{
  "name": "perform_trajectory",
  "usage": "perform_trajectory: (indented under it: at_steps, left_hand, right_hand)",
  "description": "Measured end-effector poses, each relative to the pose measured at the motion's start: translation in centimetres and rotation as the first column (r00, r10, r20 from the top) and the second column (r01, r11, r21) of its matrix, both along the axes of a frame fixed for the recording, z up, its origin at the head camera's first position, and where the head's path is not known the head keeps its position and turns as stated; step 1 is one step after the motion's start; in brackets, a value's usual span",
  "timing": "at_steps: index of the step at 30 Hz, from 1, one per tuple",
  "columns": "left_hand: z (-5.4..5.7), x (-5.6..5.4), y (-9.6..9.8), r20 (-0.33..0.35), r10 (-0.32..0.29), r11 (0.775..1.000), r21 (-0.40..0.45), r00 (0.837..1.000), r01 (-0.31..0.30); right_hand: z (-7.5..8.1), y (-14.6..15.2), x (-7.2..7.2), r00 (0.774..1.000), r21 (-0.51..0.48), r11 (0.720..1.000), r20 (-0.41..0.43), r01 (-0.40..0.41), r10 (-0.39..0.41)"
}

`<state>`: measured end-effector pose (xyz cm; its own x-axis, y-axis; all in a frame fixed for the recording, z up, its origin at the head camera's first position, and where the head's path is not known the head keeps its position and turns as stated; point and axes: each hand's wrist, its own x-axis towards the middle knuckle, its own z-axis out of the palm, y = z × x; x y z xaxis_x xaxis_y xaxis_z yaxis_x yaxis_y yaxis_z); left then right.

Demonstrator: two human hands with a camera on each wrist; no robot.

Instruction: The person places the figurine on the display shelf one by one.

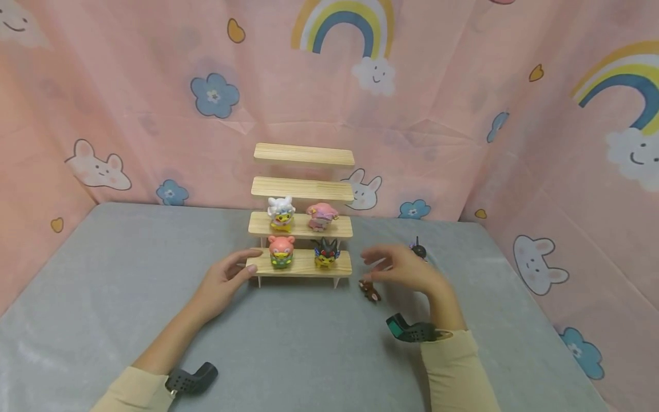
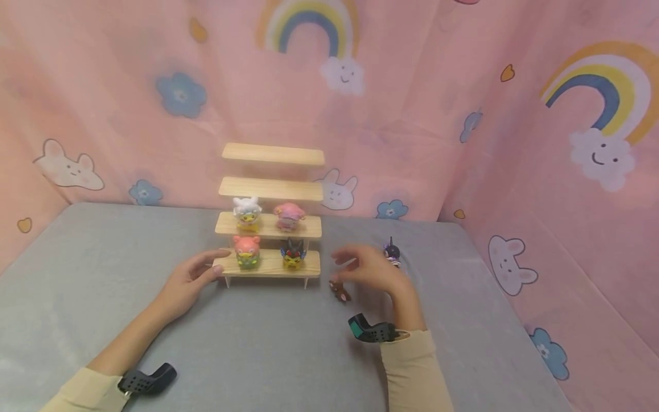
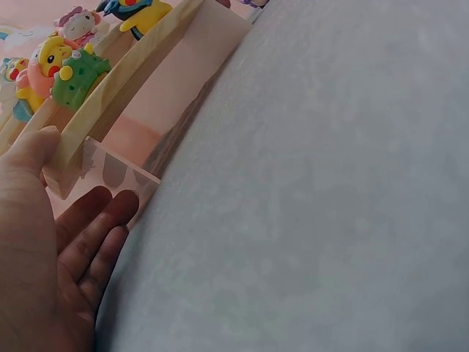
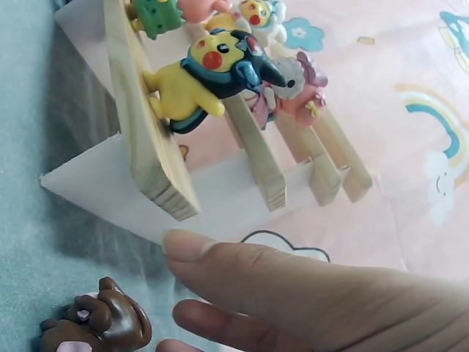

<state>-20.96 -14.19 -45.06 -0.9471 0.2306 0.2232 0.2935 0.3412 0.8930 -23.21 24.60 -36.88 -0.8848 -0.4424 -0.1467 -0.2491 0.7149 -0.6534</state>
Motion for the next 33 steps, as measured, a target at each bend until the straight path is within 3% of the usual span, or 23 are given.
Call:
perform_trajectory:
  at_steps: [20,33]
  left_hand:
    - [0.2,0.2,0.1,0.006,0.001,1.000,0.000,1.000,-0.001]
    - [0.2,0.1,0.1,-0.005,0.009,1.000,-0.006,1.000,-0.009]
  right_hand:
    - [-1.4,-0.2,-0.7,0.998,0.146,0.989,0.062,-0.007,-0.003]
    - [-1.6,-1.2,-0.6,0.992,0.200,0.979,0.117,0.029,-0.053]
